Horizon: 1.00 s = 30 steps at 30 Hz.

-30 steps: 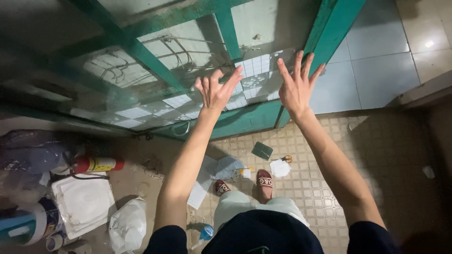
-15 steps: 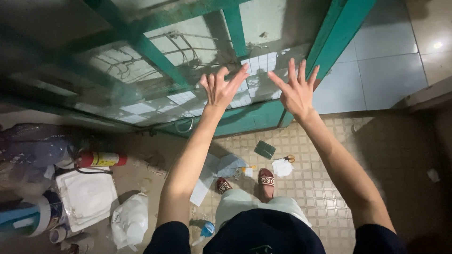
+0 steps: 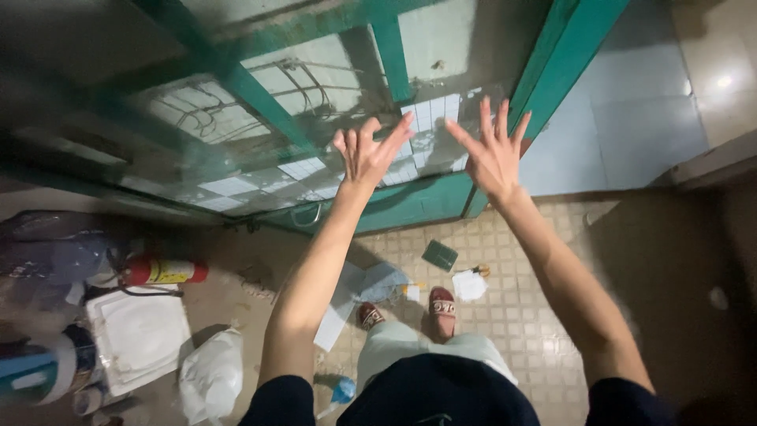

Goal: Applying small square stickers to a glass door to create a pattern, including spraying the surface with a liquid.

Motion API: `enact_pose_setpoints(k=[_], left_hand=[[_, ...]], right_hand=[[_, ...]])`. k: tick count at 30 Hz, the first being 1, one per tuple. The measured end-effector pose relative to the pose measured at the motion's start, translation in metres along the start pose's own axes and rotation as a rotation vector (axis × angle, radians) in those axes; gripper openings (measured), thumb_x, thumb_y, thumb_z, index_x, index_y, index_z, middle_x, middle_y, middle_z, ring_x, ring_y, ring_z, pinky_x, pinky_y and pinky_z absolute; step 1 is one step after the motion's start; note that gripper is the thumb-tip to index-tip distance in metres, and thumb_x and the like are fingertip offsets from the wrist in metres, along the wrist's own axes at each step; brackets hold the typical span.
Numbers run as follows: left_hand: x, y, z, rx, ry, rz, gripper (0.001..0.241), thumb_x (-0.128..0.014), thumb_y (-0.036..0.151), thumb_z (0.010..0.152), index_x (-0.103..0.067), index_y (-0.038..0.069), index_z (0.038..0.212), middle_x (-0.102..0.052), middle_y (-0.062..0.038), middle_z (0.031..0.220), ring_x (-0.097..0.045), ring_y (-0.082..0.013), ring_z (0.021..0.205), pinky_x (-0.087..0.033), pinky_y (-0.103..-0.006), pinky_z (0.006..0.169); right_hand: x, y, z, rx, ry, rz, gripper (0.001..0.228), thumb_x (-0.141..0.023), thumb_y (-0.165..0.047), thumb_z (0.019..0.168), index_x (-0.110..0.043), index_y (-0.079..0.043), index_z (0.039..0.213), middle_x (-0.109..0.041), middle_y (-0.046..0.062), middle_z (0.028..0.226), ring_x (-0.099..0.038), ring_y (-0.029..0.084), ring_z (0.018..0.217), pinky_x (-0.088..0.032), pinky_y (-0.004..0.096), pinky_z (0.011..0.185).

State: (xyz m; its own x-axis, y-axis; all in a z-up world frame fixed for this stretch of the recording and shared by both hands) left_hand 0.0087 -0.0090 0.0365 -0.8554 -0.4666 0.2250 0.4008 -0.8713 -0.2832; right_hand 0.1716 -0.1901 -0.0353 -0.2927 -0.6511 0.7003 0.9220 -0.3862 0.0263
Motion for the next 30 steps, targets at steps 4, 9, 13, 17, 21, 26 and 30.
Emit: enact_pose_setpoints(k=[4, 9, 13, 17, 21, 26, 30], left_hand=[[0.033, 0.011, -0.013, 0.143, -0.056, -0.141, 0.041, -0.074, 0.054, 0.091, -0.068, 0.049, 0.131, -0.053, -0.003, 0.107, -0.050, -0.0243, 0.082, -0.037, -0.0465, 0.090], [0.155, 0.058, 0.043, 0.983, -0.289, -0.706, 0.055, -0.076, 0.020, 0.091, -0.065, 0.033, 0.144, -0.041, -0.004, 0.113, -0.043, -0.0221, 0.106, -0.022, -0.0418, 0.109], [0.172, 0.060, 0.049, 0.980, -0.537, -0.676, 0.048, -0.064, 0.038, 0.101, -0.059, 0.036, 0.148, -0.049, -0.006, 0.111, -0.048, -0.0287, 0.103, -0.029, -0.0461, 0.096], [0.180, 0.025, 0.049, 1.135, -0.374, -0.847, 0.088, -0.082, 0.034, 0.081, -0.043, 0.015, 0.158, -0.045, -0.028, 0.131, -0.044, -0.0487, 0.128, -0.029, -0.0576, 0.109], [0.175, -0.005, 0.004, 1.581, -0.292, -1.488, 0.075, -0.084, 0.005, 0.084, -0.048, -0.004, 0.149, -0.067, -0.017, 0.125, -0.062, -0.0265, 0.122, -0.045, -0.0394, 0.111], [0.196, -0.043, 0.024, 1.640, -0.738, -1.289, 0.041, -0.087, 0.042, 0.078, -0.063, 0.014, 0.061, -0.050, 0.005, 0.048, -0.042, -0.0068, 0.046, -0.028, -0.0236, 0.049], [0.205, -0.057, 0.003, 1.669, -0.804, -1.364, 0.037, -0.088, 0.043, 0.078, -0.070, 0.015, 0.062, -0.060, 0.004, 0.048, -0.050, -0.0023, 0.043, -0.034, -0.0185, 0.044]], right_hand=[[0.060, -0.050, -0.007, 0.042, 0.065, 0.220, 0.093, -0.078, 0.000, 0.071, -0.054, -0.029, 0.155, -0.028, 0.031, 0.165, -0.024, 0.052, 0.150, -0.013, 0.079, 0.114], [0.144, -0.132, -0.011, -0.387, -0.087, 1.032, 0.069, -0.095, -0.010, 0.061, -0.075, -0.012, 0.127, -0.078, 0.005, 0.117, -0.072, 0.027, 0.105, -0.054, 0.042, 0.100], [0.138, -0.136, -0.022, -0.484, -0.068, 0.981, 0.021, -0.096, -0.016, 0.071, -0.084, -0.016, 0.088, -0.076, 0.001, 0.080, -0.071, 0.023, 0.079, -0.055, 0.038, 0.085], [0.139, -0.148, 0.002, -0.700, -0.178, 1.028, 0.017, -0.094, -0.013, 0.077, -0.082, -0.016, 0.089, -0.078, 0.001, 0.082, -0.071, 0.013, 0.083, -0.054, 0.033, 0.086], [0.142, -0.163, 0.021, -0.899, -0.180, 1.195, 0.012, -0.088, -0.002, 0.083, -0.077, -0.004, 0.089, -0.074, 0.006, 0.085, -0.060, 0.011, 0.087, -0.052, 0.033, 0.093], [0.157, -0.204, 0.040, -0.987, -0.229, 1.177, 0.009, -0.086, -0.005, 0.088, -0.078, -0.006, 0.092, -0.075, 0.003, 0.085, -0.059, 0.005, 0.087, -0.054, 0.030, 0.091], [0.163, -0.228, 0.029, -1.135, -0.299, 1.127, 0.012, -0.085, -0.011, 0.092, -0.077, -0.004, 0.098, -0.075, 0.007, 0.084, -0.066, 0.008, 0.087, -0.057, 0.036, 0.095]])
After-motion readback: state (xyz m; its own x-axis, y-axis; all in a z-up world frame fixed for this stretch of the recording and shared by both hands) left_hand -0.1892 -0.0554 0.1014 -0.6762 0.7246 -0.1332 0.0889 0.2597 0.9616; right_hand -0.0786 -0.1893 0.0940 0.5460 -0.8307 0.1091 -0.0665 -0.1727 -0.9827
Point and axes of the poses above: each hand's wrist, its own z-axis towards the middle knuckle, its own x-axis out of the back of the hand, y = z × x, the point moved 3 cm from there along z, towards the middle knuckle
